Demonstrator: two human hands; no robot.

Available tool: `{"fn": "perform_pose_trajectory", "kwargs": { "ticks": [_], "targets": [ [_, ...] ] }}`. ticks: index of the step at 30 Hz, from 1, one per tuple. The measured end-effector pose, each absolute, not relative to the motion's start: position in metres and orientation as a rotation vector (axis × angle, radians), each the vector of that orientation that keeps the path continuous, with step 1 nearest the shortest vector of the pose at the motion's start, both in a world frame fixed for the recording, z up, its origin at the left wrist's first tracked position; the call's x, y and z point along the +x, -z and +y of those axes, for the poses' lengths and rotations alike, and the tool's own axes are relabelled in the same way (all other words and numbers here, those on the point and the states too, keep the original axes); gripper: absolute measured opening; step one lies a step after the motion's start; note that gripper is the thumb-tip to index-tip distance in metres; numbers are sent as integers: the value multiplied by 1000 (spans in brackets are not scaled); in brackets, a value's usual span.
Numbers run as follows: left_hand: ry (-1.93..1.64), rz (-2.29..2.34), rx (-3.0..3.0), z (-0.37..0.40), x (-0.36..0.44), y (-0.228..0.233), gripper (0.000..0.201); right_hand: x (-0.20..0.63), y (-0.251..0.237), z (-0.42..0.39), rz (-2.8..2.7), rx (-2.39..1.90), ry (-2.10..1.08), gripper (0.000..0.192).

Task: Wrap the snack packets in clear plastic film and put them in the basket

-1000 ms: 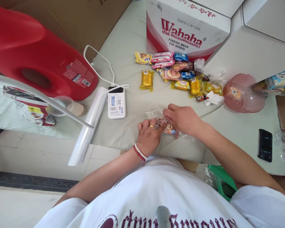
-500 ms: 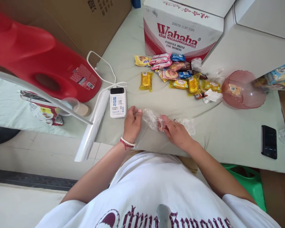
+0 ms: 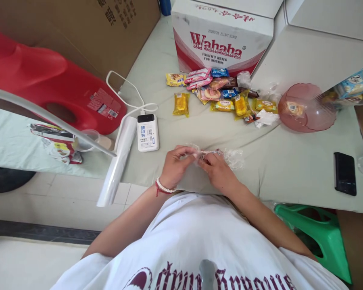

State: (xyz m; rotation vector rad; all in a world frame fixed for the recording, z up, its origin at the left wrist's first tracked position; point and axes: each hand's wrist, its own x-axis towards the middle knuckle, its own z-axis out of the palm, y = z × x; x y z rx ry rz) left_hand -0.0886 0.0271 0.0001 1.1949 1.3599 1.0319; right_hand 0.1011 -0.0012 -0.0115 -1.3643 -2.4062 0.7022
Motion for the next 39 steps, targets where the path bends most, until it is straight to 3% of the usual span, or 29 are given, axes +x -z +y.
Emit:
{"fn": "perform_pose_trajectory", "kwargs": {
  "ticks": [6, 12, 14, 17, 19, 21, 24, 27, 32, 36, 39],
  "targets": [
    [-804, 1304, 1692, 31, -53, 6, 36, 118, 7, -16, -2281, -1163, -827, 40],
    [-674, 1552, 2129, 24, -27, 12, 25, 139, 6, -35, -1895, -1193, -1042, 29],
    [-656, 1571, 2131, 20, -23, 13, 24, 145, 7, -40, -1655, -1390, -958, 28],
    [-698, 1618, 2096, 16, -20, 18, 26, 158, 13, -36, -1460, -1723, -557, 31],
    [-807, 1716, 2021, 16, -20, 23, 51, 168, 20, -28, -1527, -1861, -371, 42],
    [-881, 1773, 1963, 18, -21, 28, 71, 177, 23, -21, -1680, -1901, -388, 36],
    [-822, 1659, 2017, 18, -21, 33, 39, 182, 16, -16, -1751, -1845, -555, 14],
    [-773, 1534, 2088, 14, -14, 33, 20, 168, 0, -16, -1659, -1771, -800, 13],
    [-857, 1439, 2002, 10, -10, 30, 25, 130, 3, -10, -1681, -1641, -793, 21],
    [-992, 1248, 1603, 17, -25, 27, 47, 124, 21, -8, -1575, -1606, -825, 28],
    [-1126, 1212, 1387, 21, -30, 20, 49, 126, 22, -15, -1476, -1553, -921, 30]
  ]
}}
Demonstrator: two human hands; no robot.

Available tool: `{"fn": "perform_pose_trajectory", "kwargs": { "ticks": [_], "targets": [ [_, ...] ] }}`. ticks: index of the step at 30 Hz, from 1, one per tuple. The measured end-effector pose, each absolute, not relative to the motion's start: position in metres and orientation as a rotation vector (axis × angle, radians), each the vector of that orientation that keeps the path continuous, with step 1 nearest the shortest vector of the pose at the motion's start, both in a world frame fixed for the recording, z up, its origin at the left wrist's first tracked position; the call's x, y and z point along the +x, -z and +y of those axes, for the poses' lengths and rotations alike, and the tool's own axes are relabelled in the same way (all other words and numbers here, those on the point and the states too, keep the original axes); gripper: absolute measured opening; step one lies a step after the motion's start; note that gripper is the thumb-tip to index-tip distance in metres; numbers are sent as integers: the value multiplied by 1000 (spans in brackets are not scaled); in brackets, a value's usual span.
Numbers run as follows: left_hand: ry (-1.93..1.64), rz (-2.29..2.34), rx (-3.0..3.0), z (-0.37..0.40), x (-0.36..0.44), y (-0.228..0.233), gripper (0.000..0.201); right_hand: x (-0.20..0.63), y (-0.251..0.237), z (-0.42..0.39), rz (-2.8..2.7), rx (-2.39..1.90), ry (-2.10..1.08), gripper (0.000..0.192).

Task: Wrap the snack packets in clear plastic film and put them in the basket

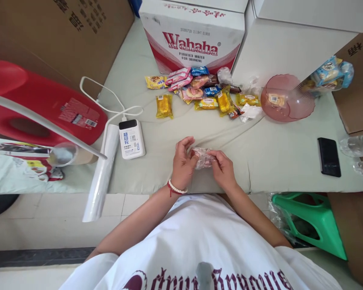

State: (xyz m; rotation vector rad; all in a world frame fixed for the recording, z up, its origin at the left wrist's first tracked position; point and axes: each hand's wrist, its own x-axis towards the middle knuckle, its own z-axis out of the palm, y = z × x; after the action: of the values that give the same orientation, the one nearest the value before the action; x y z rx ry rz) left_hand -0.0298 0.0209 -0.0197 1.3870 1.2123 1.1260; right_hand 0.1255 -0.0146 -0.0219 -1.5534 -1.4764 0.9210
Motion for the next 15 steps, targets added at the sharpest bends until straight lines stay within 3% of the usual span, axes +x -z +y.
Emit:
{"fn": "perform_pose_trajectory", "kwargs": {
  "ticks": [4, 9, 15],
  "targets": [
    [-1279, 1135, 1329, 9, -14, 2, 43, 122, 12, -26, -1358, -1439, -1086, 38],
    [-1203, 769, 1073, -5, 8, 0, 36, 117, 10, -26, -850, -1271, -1413, 41],
    [-974, 437, 674, 18, -4, -7, 52, 142, 6, -21, -616, -1103, -1605, 43]
  ]
}}
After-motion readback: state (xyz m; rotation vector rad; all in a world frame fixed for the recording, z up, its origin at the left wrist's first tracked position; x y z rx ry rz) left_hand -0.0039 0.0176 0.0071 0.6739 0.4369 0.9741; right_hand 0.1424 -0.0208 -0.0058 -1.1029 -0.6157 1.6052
